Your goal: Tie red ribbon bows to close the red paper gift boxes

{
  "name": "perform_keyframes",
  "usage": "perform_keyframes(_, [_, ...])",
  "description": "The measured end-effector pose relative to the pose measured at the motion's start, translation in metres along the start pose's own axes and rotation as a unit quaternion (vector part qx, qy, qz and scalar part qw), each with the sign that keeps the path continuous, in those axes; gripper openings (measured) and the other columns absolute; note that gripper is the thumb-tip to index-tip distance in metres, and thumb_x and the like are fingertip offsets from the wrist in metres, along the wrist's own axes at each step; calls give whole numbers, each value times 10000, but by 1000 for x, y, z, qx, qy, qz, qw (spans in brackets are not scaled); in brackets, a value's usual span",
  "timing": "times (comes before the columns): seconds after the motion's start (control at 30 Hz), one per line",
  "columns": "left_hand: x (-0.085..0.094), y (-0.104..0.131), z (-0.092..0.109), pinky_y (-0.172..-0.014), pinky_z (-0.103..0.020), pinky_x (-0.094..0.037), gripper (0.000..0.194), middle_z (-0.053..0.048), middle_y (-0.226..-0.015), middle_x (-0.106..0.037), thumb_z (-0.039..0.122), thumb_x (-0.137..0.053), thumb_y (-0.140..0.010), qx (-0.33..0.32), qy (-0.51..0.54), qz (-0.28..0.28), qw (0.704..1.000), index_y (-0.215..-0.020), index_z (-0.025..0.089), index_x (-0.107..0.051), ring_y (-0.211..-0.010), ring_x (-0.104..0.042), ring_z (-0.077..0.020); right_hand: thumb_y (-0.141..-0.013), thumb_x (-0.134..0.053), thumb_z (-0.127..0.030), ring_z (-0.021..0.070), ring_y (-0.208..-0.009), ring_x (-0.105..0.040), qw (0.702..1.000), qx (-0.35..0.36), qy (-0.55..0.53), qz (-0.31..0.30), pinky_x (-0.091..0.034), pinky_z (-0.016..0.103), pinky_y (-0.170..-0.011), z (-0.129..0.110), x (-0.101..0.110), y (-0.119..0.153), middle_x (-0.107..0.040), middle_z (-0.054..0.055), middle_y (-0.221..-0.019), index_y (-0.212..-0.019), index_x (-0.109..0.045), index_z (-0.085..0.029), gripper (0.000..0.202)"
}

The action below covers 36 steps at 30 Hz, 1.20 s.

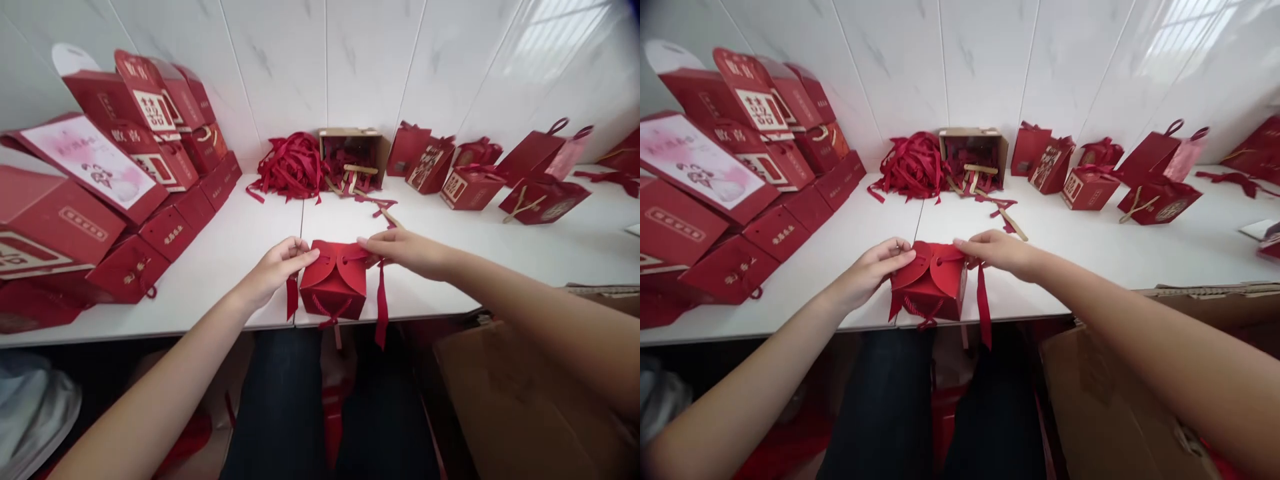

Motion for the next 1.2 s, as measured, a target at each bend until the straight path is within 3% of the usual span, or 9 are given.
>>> perform_keyframes(0.17, [0, 7, 3, -624, -243, -365, 265, 24, -664, -535, 395, -646, -760, 3, -48, -33, 998, -663, 166, -557, -622, -477, -100, -731, -568, -627, 196, -830, -568, 999, 14, 37, -22, -406, 310, -773, -6, -1, 6, -662, 70, -800, -727, -687, -162, 479])
perform_keyframes(0.43, [12, 9, 13, -518, -234, -284, 300, 40, -584, -386, 391, -667, -725, -14, -47, 17, 999, -597, 174, -503, -525, -354, -88, -643, -677, -588, 142, -622, -486, 995, 24, 78, -65, -360, 290, -622, -8, -2, 11, -560, 5, -590, -555, -601, -187, 417])
perform_keyframes(0.53, [19, 11, 14, -513, -238, -271, 315, 39, -566, -392, 414, -671, -706, -20, -113, 40, 993, -576, 176, -510, -519, -349, -93, -656, -648, -613, 146, -594, -468, 994, 22, 89, -66, -335, 298, -585, -7, -2, 12, -550, 13, -568, -533, -598, -196, 437])
perform_keyframes(0.77, [32, 12, 1, -556, -250, -304, 381, 28, -574, -467, 524, -602, -730, -52, -298, 100, 948, -595, 174, -532, -562, -407, -116, -681, -667, -561, 144, -614, -464, 980, 27, 164, -112, -349, 296, -615, 0, 1, 13, -557, -1, -633, -593, -615, -204, 371])
perform_keyframes(1.0, [44, 11, -18, -547, -249, -307, 384, 30, -577, -484, 551, -590, -725, -64, -351, 129, 925, -609, 190, -528, -558, -422, -127, -703, -668, -520, 161, -622, -501, 985, 53, 143, -74, -343, 294, -585, -2, 7, 13, -583, 2, -623, -695, -598, -220, 309])
perform_keyframes(1.2, [59, 16, -25, -639, -272, -372, 348, 2, -726, -549, 552, -601, -723, -87, -360, 174, 913, -800, 216, -554, -676, -508, -173, -729, -637, -366, 182, -683, -550, 985, 84, 143, -38, -396, 322, -650, -2, 11, 9, -610, 4, -666, -700, -456, -229, 229])
Point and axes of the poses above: each hand's wrist, its own y-axis away from the middle knuckle, its own x-axis out of the back of the hand, z = x × y, the point moved 6 cm from there along -y, towards the middle knuckle
